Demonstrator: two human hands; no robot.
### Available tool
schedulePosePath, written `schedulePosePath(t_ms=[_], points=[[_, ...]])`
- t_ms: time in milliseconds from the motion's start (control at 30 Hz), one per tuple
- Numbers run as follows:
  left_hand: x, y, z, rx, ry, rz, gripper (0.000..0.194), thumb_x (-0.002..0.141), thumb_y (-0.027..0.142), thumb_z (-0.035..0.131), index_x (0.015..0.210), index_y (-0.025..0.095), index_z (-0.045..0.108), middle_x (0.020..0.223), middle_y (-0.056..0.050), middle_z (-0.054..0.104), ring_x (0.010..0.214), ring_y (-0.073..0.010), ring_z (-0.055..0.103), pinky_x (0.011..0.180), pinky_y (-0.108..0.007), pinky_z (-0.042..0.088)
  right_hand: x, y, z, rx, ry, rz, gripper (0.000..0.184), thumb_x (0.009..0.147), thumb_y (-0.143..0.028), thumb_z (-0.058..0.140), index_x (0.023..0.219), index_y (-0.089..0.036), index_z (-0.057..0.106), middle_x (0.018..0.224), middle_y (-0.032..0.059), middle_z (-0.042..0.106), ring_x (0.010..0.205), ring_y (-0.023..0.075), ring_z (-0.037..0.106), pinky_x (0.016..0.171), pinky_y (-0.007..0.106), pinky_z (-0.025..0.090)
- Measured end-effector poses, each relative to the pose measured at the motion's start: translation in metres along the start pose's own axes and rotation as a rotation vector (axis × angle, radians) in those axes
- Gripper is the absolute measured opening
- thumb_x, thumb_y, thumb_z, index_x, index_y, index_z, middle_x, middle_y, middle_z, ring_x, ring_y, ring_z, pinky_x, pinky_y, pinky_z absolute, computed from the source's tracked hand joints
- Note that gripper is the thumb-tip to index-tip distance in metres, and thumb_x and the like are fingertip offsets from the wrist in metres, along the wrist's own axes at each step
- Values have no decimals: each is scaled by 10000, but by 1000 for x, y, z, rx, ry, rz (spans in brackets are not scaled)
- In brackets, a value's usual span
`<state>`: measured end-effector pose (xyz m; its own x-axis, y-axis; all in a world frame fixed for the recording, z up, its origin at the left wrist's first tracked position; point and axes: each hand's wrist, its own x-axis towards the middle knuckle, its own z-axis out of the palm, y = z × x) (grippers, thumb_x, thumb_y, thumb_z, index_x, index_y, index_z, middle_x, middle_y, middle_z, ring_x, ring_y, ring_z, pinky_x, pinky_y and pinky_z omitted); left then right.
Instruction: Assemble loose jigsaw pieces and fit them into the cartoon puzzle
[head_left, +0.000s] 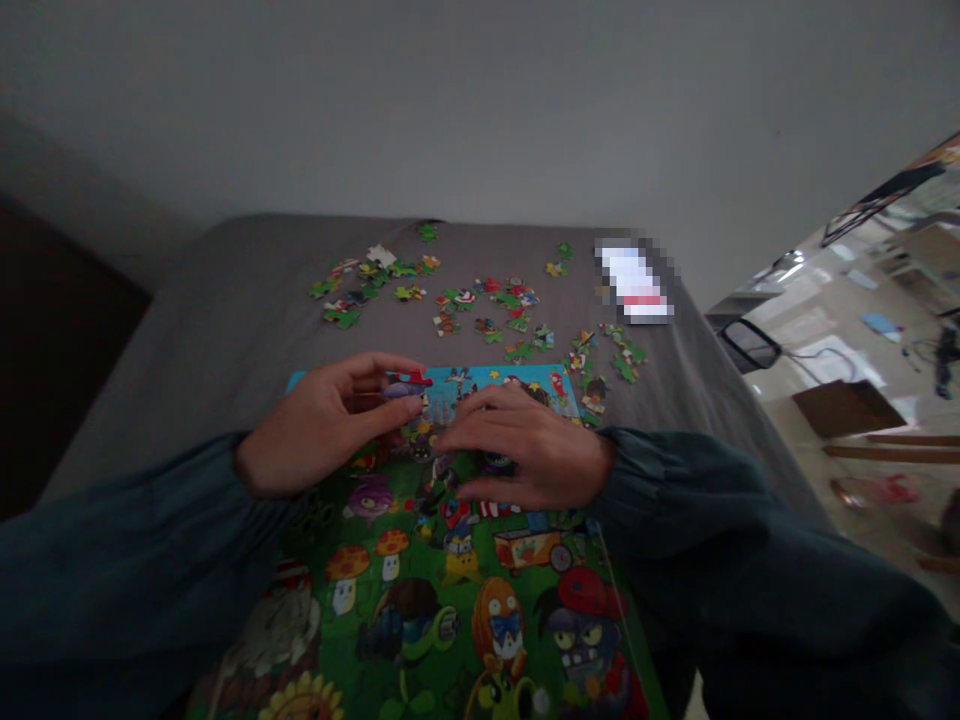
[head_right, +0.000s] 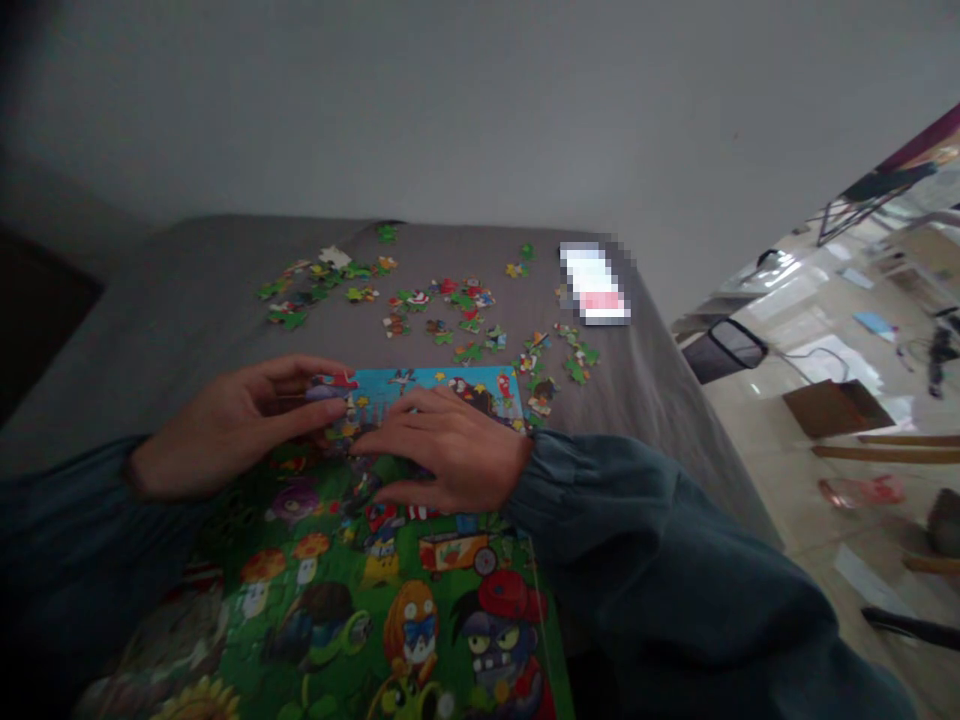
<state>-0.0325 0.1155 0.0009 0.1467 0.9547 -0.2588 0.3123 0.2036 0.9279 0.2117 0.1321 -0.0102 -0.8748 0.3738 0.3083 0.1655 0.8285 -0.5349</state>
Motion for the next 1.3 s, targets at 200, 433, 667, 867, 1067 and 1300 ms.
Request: schedulePosePath(t_ms=[200, 433, 667, 867, 1067, 1300], points=[[-1, 3, 3, -25, -88, -32, 373, 660, 458, 830, 946, 250, 711, 782, -27, 796, 653, -195, 731, 557, -255, 593, 6, -5, 5, 368, 283, 231, 228, 929, -200, 629, 1142, -193, 711, 1008, 59, 738, 888, 154, 683, 820, 327, 575], [-4, 2, 6, -28, -171, -17, 337, 712, 439, 821, 987, 268, 729, 731, 5, 789, 550, -134, 670, 477, -189, 530, 11, -3, 17, 922, 392, 609, 343, 770, -243, 790, 1090, -179, 683, 876, 8, 714, 759, 121, 698, 705, 269, 601], [-6, 3, 8, 15, -140, -34, 376, 717, 467, 818, 1002, 242, 721, 754, -13, 792, 571, -131, 656, 495, -193, 515, 13, -4, 14, 965, 349, 678, 269, 721, -266, 847, 922, -164, 699, 730, -26, 698, 612, 92, 653, 605, 240, 573], [-6, 4, 7, -44, -59, -54, 403, 665, 457, 837, 959, 219, 696, 703, 8, 759, 514, -105, 612, 458, -181, 479, 13, -5, 13, 1238, 361, 728, 271, 750, -268, 839, 901, -154, 645, 787, -20, 700, 725, 107, 740, 701, 231, 624], [-6, 9, 7, -64, -20, -98, 439, 615, 438, 844, 940, 199, 669, 652, 37, 727, 509, -104, 626, 473, -181, 490, 14, -8, 13, 1231, 413, 776, 370, 696, -319, 887, 824, -158, 580, 720, -31, 661, 713, 129, 745, 627, 207, 610], [-7, 10, 9, -88, -4, -112, 442, 611, 439, 843, 944, 203, 673, 664, 41, 720, 503, -106, 634, 478, -191, 498, 15, -9, 12, 1208, 386, 815, 450, 632, -392, 916, 771, -166, 553, 675, -1, 716, 683, 120, 734, 624, 204, 592]])
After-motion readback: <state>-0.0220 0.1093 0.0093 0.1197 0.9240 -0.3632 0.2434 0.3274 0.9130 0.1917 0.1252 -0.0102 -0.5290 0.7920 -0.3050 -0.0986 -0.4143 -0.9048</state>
